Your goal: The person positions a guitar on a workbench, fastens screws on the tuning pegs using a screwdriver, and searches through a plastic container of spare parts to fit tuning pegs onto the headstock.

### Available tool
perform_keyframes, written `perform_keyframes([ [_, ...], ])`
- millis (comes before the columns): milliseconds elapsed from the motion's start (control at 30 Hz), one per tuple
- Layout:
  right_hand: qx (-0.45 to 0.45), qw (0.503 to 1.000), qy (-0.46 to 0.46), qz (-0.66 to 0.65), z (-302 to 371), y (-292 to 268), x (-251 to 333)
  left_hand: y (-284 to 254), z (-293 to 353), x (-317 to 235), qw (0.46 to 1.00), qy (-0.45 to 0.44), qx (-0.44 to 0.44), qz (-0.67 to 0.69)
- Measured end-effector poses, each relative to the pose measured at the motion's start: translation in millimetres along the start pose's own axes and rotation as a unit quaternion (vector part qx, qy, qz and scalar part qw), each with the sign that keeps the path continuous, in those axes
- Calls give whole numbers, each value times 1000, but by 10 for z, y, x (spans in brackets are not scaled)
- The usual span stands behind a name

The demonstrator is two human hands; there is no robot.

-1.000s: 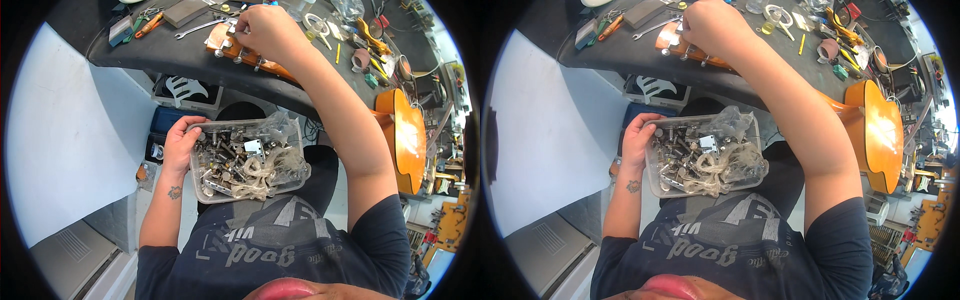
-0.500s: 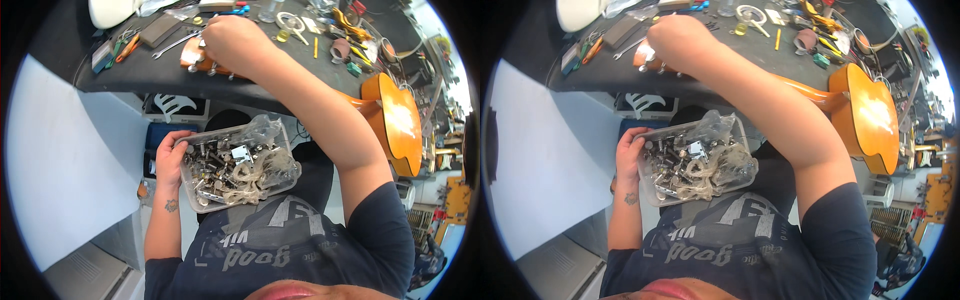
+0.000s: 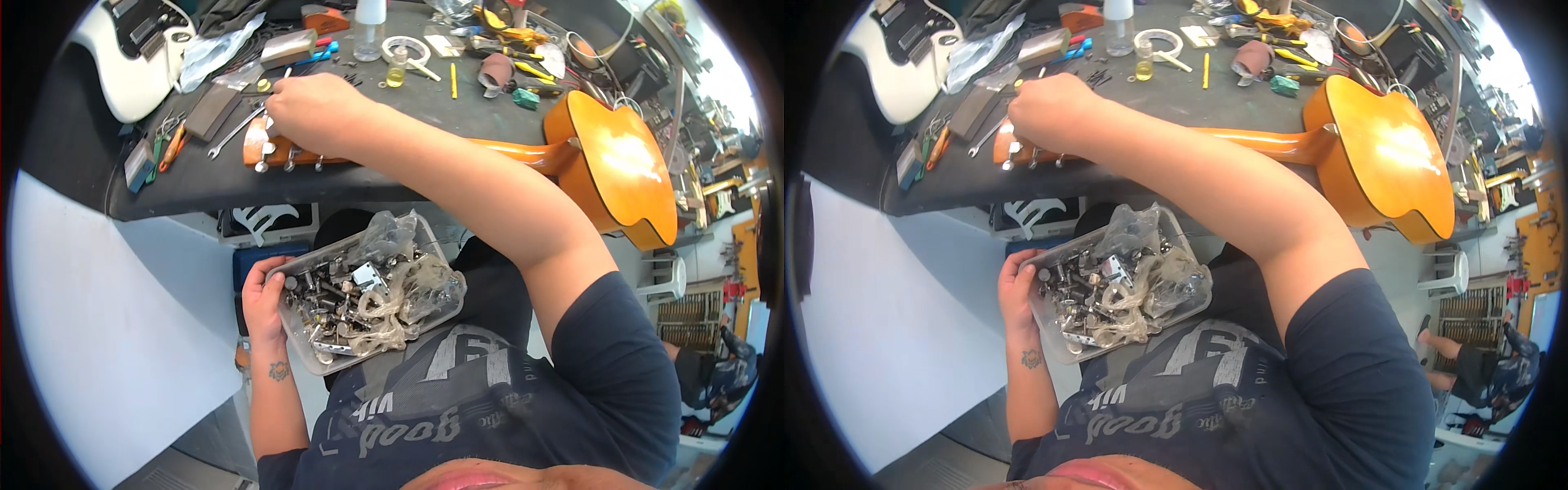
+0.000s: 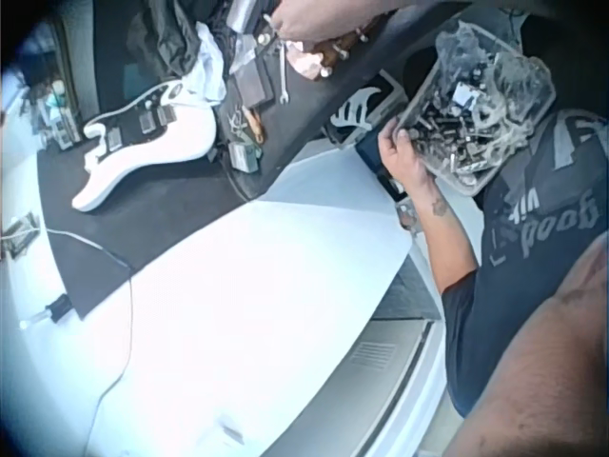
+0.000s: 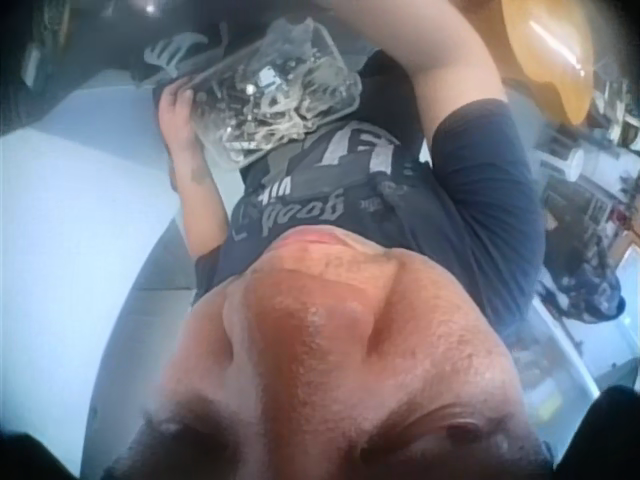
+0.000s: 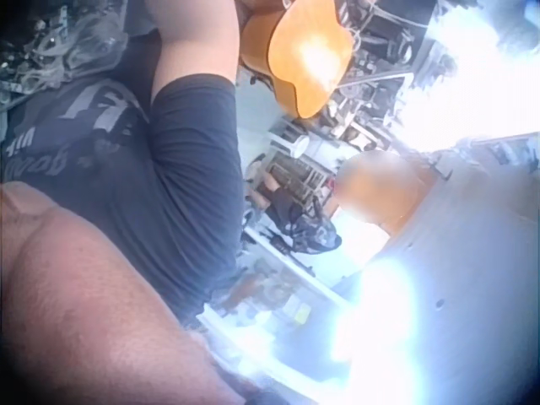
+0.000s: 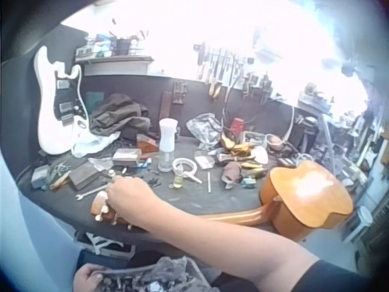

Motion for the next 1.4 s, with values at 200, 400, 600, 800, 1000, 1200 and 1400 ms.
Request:
perform_keyframes([
  [200, -50, 981, 83, -170, 137, -52, -230, 4, -40, -12, 1000, 15, 11, -25],
  [400, -158, 940, 113, -281, 892, -532, -421, -119, 0, -17, 996, 10, -25, -79],
  [600, -94, 905, 228, -346, 2450, -558, -328, -153, 166, -130, 987, -53, -85, -128],
  [800, 62, 842, 371, -388, 3482, 57, -199, -201, 112, -125, 979, -81, -50, -180],
  [1000, -1, 856, 169, -489, 3971, -1600, -831, -206, 22, -204, 970, -56, -39, -235],
  [1200, -660, 582, 349, -324, 7100, -3063, -3377, -637, -387, -31, 924, -154, 198, -289],
  [1400, -536, 511, 642, -200, 8976, -2178, -4369, -83, 266, -407, 893, -154, -96, -413],
])
Point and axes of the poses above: each hand's wrist, its own z-axis away from the middle knuckle, its own y-axis out of the palm, x = y × z, the point moved 9 cm from there along -z, towards the middle knuckle, and after that the axes turned 1 degree about -x, right-handed, at the moved point
